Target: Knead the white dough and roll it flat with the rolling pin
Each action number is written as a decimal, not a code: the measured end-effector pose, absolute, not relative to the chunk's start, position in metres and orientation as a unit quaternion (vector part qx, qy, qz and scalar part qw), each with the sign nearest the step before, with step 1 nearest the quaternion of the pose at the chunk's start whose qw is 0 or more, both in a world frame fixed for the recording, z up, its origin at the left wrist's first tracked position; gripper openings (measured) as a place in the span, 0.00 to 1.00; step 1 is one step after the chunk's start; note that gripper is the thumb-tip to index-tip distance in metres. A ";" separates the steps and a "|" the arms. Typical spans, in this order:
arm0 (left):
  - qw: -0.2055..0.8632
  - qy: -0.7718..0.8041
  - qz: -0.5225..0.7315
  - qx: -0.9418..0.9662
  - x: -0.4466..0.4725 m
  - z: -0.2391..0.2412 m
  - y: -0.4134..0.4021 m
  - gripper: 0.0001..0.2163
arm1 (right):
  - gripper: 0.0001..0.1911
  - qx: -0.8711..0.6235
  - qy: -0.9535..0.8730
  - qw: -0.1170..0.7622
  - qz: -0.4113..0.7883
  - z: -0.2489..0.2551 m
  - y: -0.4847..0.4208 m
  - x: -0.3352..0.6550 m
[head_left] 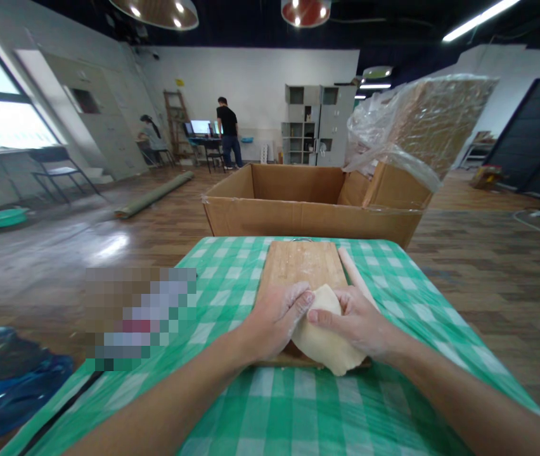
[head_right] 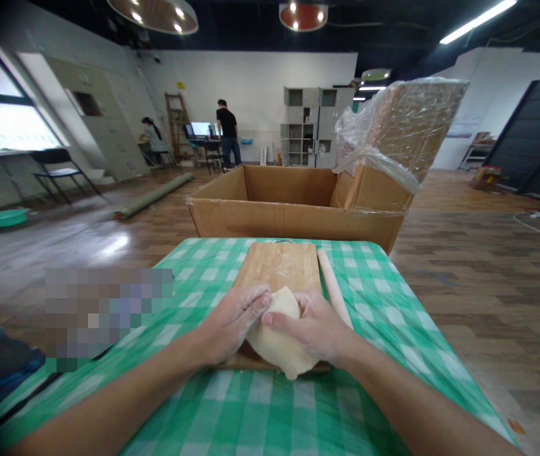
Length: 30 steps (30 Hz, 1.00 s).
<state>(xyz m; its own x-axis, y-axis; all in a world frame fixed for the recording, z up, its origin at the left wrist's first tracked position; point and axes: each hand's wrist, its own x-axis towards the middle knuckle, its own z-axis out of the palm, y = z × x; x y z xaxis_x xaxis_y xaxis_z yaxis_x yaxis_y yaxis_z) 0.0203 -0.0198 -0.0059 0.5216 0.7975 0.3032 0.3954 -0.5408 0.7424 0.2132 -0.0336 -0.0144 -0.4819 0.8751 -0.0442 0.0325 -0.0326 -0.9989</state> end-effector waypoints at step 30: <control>0.583 0.355 0.386 0.621 0.027 -0.012 -0.013 0.25 | 0.21 -0.374 -0.516 0.378 0.671 -0.016 -0.040 0.208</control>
